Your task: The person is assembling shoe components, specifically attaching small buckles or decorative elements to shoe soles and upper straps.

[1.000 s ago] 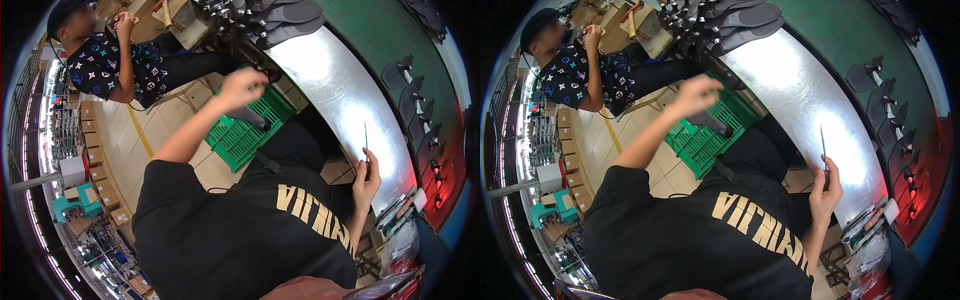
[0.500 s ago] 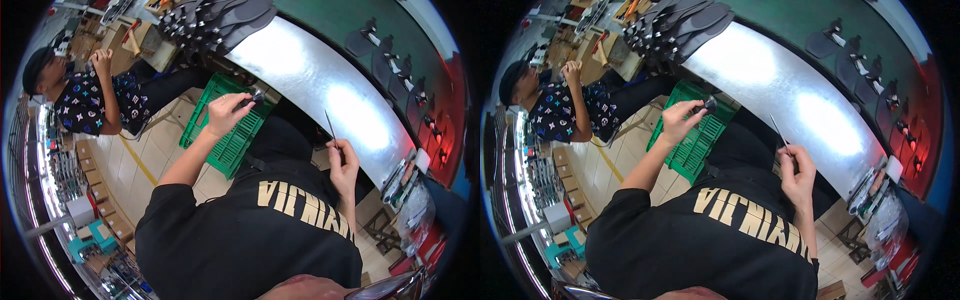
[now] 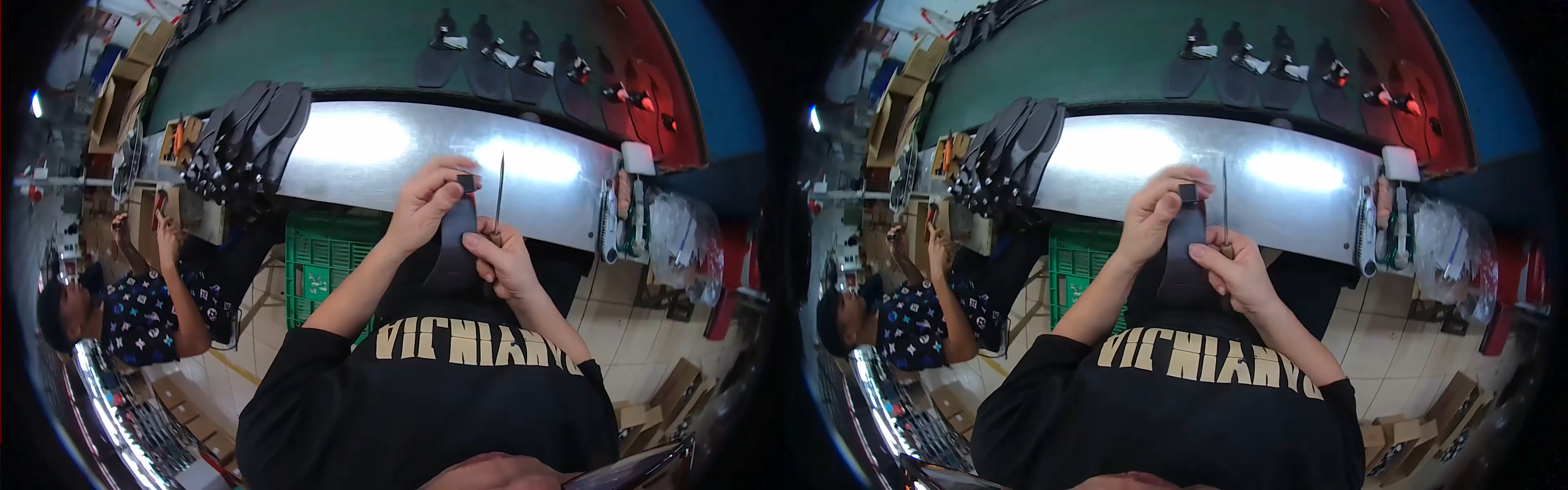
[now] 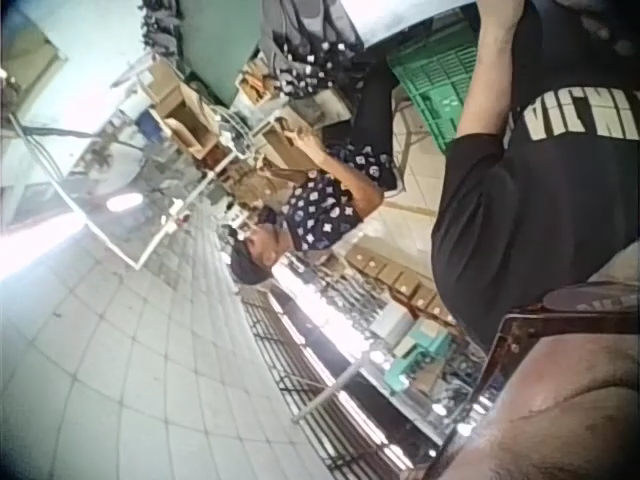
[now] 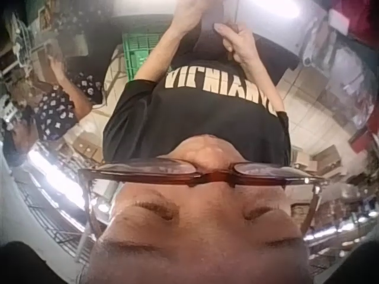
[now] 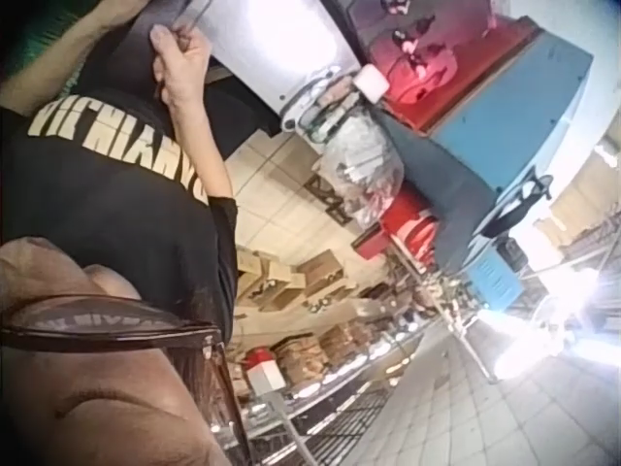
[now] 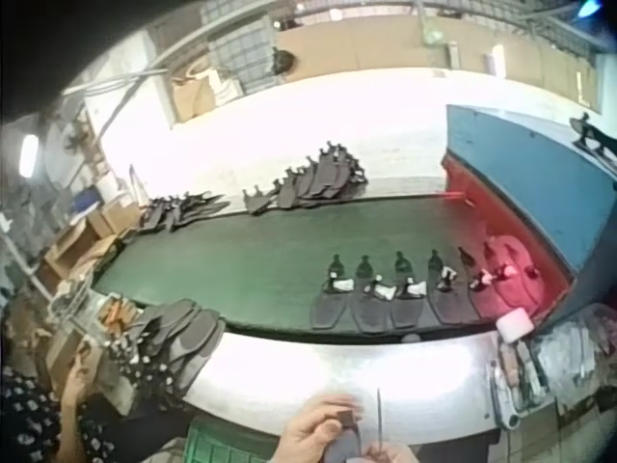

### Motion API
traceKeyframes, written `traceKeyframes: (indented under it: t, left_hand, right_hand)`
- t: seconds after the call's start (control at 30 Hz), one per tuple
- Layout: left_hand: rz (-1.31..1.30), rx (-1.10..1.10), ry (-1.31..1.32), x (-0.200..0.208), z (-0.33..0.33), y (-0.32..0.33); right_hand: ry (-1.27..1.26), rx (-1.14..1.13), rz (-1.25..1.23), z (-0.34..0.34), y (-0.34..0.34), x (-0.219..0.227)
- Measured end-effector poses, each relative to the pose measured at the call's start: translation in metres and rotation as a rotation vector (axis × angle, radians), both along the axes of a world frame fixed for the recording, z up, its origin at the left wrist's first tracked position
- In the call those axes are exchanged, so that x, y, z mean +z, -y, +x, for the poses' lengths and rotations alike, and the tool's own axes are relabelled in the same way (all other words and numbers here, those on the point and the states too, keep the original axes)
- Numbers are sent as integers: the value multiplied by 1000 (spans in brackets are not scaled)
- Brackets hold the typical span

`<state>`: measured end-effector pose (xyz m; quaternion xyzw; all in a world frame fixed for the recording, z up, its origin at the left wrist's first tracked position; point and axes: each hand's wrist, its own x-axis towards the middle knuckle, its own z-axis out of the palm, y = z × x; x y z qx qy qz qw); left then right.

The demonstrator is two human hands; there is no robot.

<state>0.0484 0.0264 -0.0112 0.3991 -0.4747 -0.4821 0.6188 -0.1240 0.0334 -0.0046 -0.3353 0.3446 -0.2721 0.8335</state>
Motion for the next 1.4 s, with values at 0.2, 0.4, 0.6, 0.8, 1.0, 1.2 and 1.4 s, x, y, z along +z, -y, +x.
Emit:
traceKeyframes:
  t: [0.2, 0.4, 0.6, 0.8, 1.0, 1.2, 1.4]
  left_hand:
    - [541, -71, -71, -33, -25, -11]
    - [826, -163, -342, -44, -27, -15]
    - [812, -184, -271, -37, -34, -16]
    - [828, -165, -230, -40, -30, -25]
    - [865, -140, -173, -33, -40, -31]
    - [817, -1, -157, -46, -43, -50]
    - [769, -33, -261, -68, -37, -69]
  right_hand:
    - [-89, 32, -18, -30, -1, -19]
    - [-357, -136, -449, -55, 1, -27]
    - [-315, 7, -411, -55, 2, -12]
    - [-225, 141, -261, -46, -2, -5]
    - [-153, 176, -181, -48, -4, -10]
    - [-26, 113, 95, -49, -19, -14]
    - [-11, 32, 138, -48, -30, -19]
